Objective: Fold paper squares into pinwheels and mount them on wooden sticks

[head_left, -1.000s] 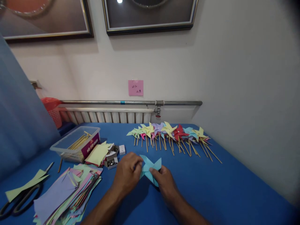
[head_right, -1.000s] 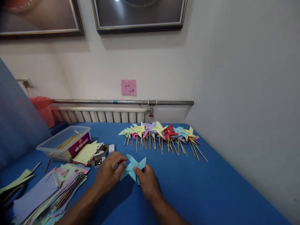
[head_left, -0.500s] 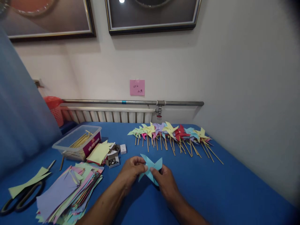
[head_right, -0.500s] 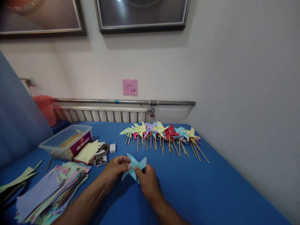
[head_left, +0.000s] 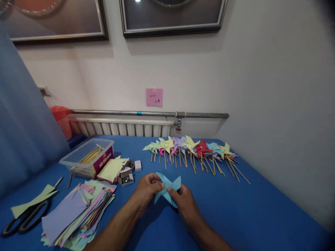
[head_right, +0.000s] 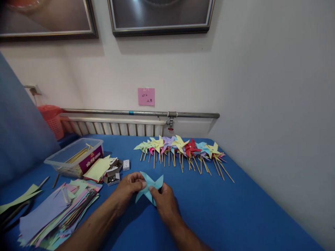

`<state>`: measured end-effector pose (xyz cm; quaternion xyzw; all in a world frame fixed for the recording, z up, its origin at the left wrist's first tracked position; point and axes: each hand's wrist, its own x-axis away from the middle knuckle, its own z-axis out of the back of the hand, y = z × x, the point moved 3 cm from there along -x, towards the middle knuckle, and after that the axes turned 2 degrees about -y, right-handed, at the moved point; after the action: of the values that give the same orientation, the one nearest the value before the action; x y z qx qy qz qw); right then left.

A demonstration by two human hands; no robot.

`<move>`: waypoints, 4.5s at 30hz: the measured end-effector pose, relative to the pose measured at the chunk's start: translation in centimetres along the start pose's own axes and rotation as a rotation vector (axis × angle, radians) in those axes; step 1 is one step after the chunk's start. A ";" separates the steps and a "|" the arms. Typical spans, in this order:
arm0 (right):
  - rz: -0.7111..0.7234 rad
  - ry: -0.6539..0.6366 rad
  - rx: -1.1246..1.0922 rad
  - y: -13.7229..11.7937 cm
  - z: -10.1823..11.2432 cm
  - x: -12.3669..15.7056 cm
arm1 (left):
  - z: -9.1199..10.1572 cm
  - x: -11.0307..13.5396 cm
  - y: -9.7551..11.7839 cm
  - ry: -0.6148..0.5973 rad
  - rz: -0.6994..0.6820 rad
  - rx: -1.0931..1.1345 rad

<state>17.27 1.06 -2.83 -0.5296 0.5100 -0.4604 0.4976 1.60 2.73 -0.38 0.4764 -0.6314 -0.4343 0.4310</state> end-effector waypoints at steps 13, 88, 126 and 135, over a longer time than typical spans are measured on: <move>-0.042 -0.065 -0.002 -0.4 -0.7 0.3 | -0.1 -0.4 -0.3 0.015 0.026 0.019; -0.058 0.010 -0.046 2.3 -0.5 -1.1 | -0.5 -0.3 0.1 0.024 -0.090 -0.054; -0.038 0.011 -0.017 1.9 -0.4 -0.6 | 2.5 0.1 3.9 0.294 -0.275 -0.244; -0.061 0.027 0.017 1.4 -0.4 -0.3 | 9.4 1.1 8.6 0.421 -0.271 -0.652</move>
<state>16.74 1.38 -4.14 -0.5342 0.4966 -0.4867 0.4807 -9.53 4.40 5.63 0.4720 -0.2901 -0.5574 0.6183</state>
